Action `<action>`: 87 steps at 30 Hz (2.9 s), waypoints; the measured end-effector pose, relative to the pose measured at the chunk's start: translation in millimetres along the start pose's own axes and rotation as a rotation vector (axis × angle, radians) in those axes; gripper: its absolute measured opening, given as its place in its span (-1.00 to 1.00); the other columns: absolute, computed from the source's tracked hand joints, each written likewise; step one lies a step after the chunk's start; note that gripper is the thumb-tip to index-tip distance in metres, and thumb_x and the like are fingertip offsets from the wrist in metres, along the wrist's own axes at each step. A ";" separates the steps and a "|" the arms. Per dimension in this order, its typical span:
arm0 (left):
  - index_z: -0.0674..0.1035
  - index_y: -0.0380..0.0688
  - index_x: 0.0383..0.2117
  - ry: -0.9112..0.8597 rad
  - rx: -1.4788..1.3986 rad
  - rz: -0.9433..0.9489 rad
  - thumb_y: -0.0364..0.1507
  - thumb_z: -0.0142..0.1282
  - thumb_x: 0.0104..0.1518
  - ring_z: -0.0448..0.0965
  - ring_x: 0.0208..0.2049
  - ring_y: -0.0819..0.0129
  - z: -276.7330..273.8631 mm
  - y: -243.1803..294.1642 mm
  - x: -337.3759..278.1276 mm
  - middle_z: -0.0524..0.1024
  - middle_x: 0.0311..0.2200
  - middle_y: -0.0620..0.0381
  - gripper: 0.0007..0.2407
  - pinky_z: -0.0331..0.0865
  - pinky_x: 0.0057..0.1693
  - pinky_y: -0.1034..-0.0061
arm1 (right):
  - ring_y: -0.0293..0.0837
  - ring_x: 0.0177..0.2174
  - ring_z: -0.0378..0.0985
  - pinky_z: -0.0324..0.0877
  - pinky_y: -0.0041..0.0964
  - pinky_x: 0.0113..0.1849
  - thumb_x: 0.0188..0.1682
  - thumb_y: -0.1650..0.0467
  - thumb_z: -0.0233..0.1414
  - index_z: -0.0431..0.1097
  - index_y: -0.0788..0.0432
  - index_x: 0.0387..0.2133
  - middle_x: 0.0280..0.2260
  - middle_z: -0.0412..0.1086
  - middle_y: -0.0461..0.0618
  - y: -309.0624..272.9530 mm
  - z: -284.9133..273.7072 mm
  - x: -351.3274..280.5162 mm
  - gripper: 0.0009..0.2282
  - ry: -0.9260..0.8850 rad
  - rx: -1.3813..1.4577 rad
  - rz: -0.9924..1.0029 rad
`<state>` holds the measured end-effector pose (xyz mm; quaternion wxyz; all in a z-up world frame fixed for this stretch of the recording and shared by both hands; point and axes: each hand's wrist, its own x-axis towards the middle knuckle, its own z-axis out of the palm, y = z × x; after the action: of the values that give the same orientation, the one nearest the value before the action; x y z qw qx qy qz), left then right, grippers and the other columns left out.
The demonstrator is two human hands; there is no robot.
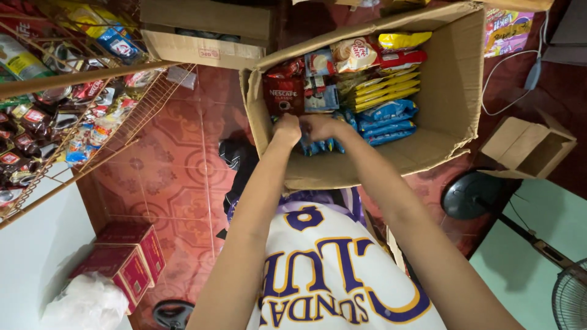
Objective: Sort and organize various snack bags and boxes into a cardboard box and onto shelves.
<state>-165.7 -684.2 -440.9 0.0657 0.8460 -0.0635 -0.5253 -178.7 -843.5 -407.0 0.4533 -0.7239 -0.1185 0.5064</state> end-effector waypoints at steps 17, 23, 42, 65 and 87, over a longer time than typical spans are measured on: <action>0.63 -0.10 0.04 -0.166 0.193 -0.123 -0.45 0.06 0.27 0.58 0.07 0.06 -24.2 23.2 -22.7 0.54 0.10 0.00 -0.75 0.55 0.02 0.17 | 0.15 0.05 0.48 0.42 0.04 0.02 0.01 0.38 0.09 0.44 -0.04 0.02 0.08 0.39 0.07 -6.2 21.0 -18.3 -0.71 0.085 -0.887 0.131; 0.59 0.01 0.09 -0.147 0.332 -0.139 -0.36 0.01 0.29 0.53 0.09 0.15 46.6 6.7 33.5 0.49 0.14 0.13 -0.73 0.55 0.00 0.18 | 0.11 0.19 0.25 0.34 0.14 0.02 -0.20 0.47 0.15 0.46 -0.01 -0.01 0.19 0.20 0.03 -38.2 -17.2 -52.0 -0.59 0.053 -0.769 0.188; 0.65 -0.05 -0.02 -0.032 0.320 0.250 -0.43 -0.03 0.22 0.58 0.09 0.11 -36.5 48.9 -41.7 0.57 0.06 0.01 -0.73 0.51 0.07 0.16 | 0.16 0.13 0.34 0.31 0.00 0.12 -0.19 0.44 0.14 0.39 0.00 0.14 0.17 0.28 0.12 -13.6 -22.3 -45.4 -0.48 0.195 -0.353 0.076; 0.58 -0.25 -0.01 0.832 -1.066 0.848 -0.53 0.08 0.28 0.66 -0.11 0.39 -225.6 -84.0 -333.8 0.65 -0.13 0.07 -0.81 0.53 0.05 0.49 | -0.30 -0.18 0.53 0.47 -0.36 -0.10 0.12 0.49 0.07 0.43 0.24 -0.02 -0.17 0.51 -0.09 -299.7 -60.9 -70.4 -0.81 0.540 0.367 -0.569; 0.58 -0.17 0.02 1.599 -0.949 0.522 -0.55 0.16 0.27 0.66 -0.17 0.37 -213.1 -416.8 -486.9 0.62 -0.10 0.07 -0.78 0.55 -0.09 0.51 | -0.28 -0.21 0.54 0.49 -0.36 -0.15 0.11 0.44 0.09 0.42 0.25 -0.01 -0.15 0.52 -0.04 -598.0 126.5 91.7 -0.78 0.032 0.002 -0.744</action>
<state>-172.7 -179.0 7.3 0.5394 0.7983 0.0327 0.2661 -71.0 -382.4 -9.8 0.6089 -0.6388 -0.3658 0.2956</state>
